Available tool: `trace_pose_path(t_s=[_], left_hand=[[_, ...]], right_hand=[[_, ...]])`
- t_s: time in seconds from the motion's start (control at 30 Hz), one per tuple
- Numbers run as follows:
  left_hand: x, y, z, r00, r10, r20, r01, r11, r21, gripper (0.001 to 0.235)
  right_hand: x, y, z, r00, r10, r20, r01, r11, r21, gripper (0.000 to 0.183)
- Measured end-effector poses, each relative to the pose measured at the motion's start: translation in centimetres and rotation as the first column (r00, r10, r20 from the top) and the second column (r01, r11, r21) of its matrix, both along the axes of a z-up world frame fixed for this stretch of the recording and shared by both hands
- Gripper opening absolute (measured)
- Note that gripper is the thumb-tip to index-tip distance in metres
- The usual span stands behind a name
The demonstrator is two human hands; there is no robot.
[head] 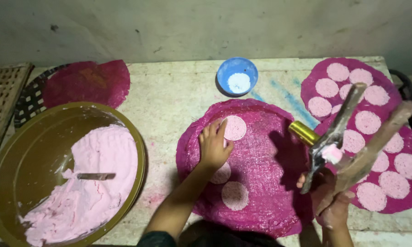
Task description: The person scoops pink dough into a handheld press and stamps circular pieces onto a pink mat. They repeatedly refill the press from a bowl and arrange the finished circles on the mat and a nearby tray.
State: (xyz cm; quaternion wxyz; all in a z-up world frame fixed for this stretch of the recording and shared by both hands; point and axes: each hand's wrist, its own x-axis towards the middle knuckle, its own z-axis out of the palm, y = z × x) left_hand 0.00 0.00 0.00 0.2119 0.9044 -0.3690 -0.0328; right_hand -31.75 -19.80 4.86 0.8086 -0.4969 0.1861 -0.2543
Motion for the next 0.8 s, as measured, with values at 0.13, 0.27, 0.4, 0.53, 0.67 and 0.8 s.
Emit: trace_pose_path(t_s=[0.13, 0.27, 0.4, 0.53, 0.67, 0.8], left_hand=[[0.2, -2.7, 4.1, 0.970, 0.054, -0.238, -0.066, 0.997, -0.042, 0.116], [0.1, -3.2, 5.3, 0.984, 0.069, -0.164, -0.071, 0.997, -0.010, 0.112], [0.1, -3.1, 4.6, 0.990, 0.069, -0.127, -0.076, 0.996, -0.049, 0.111], [-0.1, -2.9, 4.1, 0.992, 0.080, -0.095, -0.088, 0.992, -0.087, 0.112], [-0.2, -2.9, 4.0, 0.993, 0.072, -0.095, -0.082, 0.992, -0.101, 0.112], [-0.2, -2.8, 4.1, 0.996, 0.055, -0.065, -0.062, 0.990, -0.127, 0.109]], right_hand=[[0.5, 1.6, 1.7, 0.997, -0.062, 0.041, 0.062, 0.998, -0.005, 0.116], [0.5, 2.6, 2.8, 0.988, -0.150, -0.021, 0.149, 0.988, -0.041, 0.119], [-0.2, 2.6, 2.5, 0.992, -0.124, -0.018, 0.124, 0.992, -0.022, 0.118], [-0.6, 2.3, 2.3, 0.992, -0.124, 0.007, 0.125, 0.991, -0.058, 0.116], [-0.6, 2.5, 2.4, 0.987, -0.160, -0.012, 0.159, 0.986, -0.047, 0.113], [-0.6, 2.6, 2.5, 0.990, -0.140, -0.019, 0.138, 0.988, -0.071, 0.115]])
